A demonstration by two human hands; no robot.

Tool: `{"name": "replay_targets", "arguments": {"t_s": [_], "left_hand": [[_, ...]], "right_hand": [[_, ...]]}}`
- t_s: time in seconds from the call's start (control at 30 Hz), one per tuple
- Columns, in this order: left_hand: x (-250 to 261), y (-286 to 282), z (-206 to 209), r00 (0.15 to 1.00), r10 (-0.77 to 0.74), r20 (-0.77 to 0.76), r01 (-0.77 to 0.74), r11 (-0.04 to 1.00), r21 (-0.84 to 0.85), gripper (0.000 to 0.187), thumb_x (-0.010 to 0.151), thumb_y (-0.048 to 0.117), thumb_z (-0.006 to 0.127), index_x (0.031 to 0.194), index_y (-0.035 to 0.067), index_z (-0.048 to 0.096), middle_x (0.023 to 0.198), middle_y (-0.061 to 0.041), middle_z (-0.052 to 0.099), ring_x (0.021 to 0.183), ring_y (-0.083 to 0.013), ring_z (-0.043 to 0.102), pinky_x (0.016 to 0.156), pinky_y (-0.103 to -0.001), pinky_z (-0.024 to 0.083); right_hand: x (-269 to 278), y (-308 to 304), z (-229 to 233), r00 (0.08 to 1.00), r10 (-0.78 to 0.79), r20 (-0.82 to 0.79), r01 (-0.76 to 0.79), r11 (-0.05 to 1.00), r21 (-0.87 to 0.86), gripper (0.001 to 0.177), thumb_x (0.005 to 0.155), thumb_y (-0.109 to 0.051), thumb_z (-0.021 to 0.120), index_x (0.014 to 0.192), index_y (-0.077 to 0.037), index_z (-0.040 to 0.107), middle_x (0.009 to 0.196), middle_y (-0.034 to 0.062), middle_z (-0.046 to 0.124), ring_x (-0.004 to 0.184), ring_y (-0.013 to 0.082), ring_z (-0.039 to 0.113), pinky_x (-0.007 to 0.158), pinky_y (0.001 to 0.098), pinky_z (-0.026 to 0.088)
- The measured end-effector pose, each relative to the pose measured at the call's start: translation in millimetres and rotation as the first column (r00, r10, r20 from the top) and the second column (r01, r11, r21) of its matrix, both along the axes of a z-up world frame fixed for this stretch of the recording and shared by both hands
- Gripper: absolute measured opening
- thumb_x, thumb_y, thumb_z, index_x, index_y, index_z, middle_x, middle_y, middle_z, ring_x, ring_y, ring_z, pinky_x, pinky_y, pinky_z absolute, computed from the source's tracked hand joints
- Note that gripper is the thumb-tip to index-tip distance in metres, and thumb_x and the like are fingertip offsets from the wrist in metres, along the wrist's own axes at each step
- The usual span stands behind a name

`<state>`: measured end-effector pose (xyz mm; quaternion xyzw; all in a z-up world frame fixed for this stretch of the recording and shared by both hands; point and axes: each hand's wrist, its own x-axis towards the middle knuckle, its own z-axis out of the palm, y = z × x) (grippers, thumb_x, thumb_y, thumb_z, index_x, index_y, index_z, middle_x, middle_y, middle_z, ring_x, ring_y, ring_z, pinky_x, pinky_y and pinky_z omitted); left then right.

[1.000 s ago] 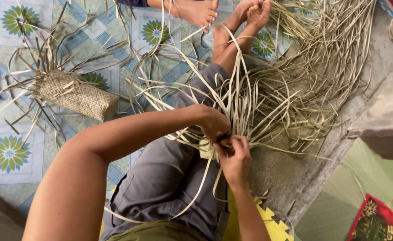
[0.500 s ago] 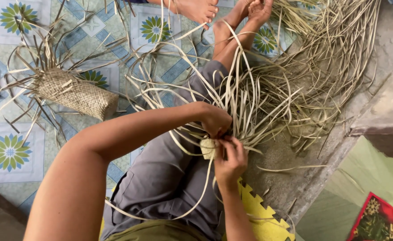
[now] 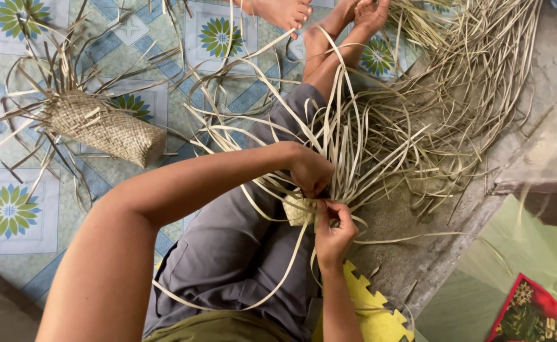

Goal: Weaving thin bamboo strips into a basket-like structure while sitting on the floor.

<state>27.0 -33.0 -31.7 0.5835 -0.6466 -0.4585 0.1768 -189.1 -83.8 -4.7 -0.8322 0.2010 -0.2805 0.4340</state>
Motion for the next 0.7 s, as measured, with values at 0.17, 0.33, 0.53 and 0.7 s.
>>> {"name": "replay_targets", "arguments": {"t_s": [0.17, 0.33, 0.53, 0.7], "left_hand": [[-3, -6, -1, 1.000, 0.004, 0.028, -0.004, 1.000, -0.020, 0.021, 0.074, 0.028, 0.079, 0.088, 0.014, 0.083, 0.083, -0.010, 0.078, 0.077, -0.0297, 0.074, 0.071, -0.037, 0.057], [-15, -11, 1, 0.984, -0.008, 0.180, 0.022, 0.997, -0.080, 0.019, 0.079, 0.025, 0.073, 0.089, 0.011, 0.082, 0.083, -0.014, 0.077, 0.078, -0.0339, 0.074, 0.070, -0.042, 0.059], [-24, -4, 14, 0.969, 0.008, 0.246, 0.015, 0.996, -0.092, 0.018, 0.087, 0.023, 0.068, 0.089, 0.008, 0.078, 0.088, -0.015, 0.075, 0.081, -0.0370, 0.074, 0.072, -0.044, 0.060], [-21, 7, 53, 0.992, -0.011, 0.129, 0.018, 0.998, -0.056, 0.017, 0.082, 0.017, 0.069, 0.086, 0.004, 0.079, 0.085, -0.021, 0.074, 0.079, -0.0402, 0.073, 0.069, -0.045, 0.058]], "right_hand": [[-3, 2, -5, 1.000, -0.026, -0.004, 0.026, 1.000, 0.002, 0.012, 0.095, -0.017, 0.079, 0.088, -0.007, 0.075, 0.072, 0.0097, 0.073, 0.069, 0.0176, 0.072, 0.066, 0.0317, 0.056], [-9, -4, -5, 1.000, -0.008, -0.005, 0.008, 1.000, -0.001, 0.014, 0.097, -0.016, 0.077, 0.089, -0.006, 0.074, 0.070, 0.0123, 0.072, 0.067, 0.0216, 0.073, 0.066, 0.0336, 0.056], [-11, -5, -14, 0.999, -0.024, 0.023, 0.023, 0.999, 0.024, 0.014, 0.098, -0.016, 0.076, 0.091, -0.005, 0.073, 0.069, 0.0110, 0.071, 0.066, 0.0179, 0.072, 0.066, 0.0323, 0.056], [-12, -5, -21, 0.999, -0.047, 0.023, 0.046, 0.997, 0.061, 0.013, 0.097, -0.016, 0.076, 0.092, -0.005, 0.072, 0.075, 0.0131, 0.074, 0.065, 0.0172, 0.071, 0.057, 0.0301, 0.054]]}}
